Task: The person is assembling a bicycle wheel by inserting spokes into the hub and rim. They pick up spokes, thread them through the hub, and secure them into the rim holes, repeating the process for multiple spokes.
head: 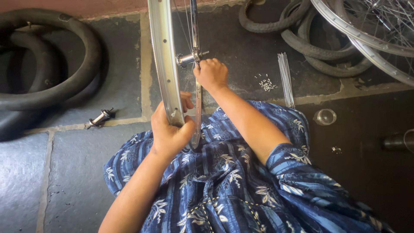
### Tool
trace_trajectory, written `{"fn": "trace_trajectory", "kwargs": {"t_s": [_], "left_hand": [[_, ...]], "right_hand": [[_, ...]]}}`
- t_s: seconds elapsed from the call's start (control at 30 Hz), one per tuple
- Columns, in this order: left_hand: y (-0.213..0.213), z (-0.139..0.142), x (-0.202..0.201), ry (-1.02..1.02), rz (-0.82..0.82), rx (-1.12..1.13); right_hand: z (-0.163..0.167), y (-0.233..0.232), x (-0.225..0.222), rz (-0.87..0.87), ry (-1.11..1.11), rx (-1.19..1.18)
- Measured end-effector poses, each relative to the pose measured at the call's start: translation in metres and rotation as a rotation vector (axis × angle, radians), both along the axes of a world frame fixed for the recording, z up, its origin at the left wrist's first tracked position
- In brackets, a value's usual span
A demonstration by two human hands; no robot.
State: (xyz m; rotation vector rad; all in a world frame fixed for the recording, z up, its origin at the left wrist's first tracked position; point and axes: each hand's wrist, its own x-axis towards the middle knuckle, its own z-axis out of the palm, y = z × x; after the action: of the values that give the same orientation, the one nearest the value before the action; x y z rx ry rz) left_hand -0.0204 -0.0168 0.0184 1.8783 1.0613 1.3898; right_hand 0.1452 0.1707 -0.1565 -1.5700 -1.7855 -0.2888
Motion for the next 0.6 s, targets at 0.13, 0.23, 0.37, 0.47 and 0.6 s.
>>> {"fn": "trace_trajectory", "kwargs": {"t_s": [0.13,0.23,0.37,0.47,0.6], "left_hand": [[0.017,0.004,-0.001,0.002,-0.024,-0.035],[0.048,0.011,0.002,-0.008,-0.047,-0.036],[0.101,0.017,0.001,-0.076,-0.018,0.020],[0.119,0.002,-0.002,-0.142,0.027,0.211],[0.095,-0.056,0.005,0.012,0.200,0.208]], "right_hand": [[-0.003,0.001,0.008,-0.055,-0.050,0.011],[-0.005,0.001,0.021,-0.044,-0.035,-0.019],[-0.018,-0.017,0.031,0.047,0.188,-0.071],[-0.030,-0.034,0.033,0.129,0.583,-0.267],[-0.035,-0.041,0.042,0.304,1.235,-0.591]]}}
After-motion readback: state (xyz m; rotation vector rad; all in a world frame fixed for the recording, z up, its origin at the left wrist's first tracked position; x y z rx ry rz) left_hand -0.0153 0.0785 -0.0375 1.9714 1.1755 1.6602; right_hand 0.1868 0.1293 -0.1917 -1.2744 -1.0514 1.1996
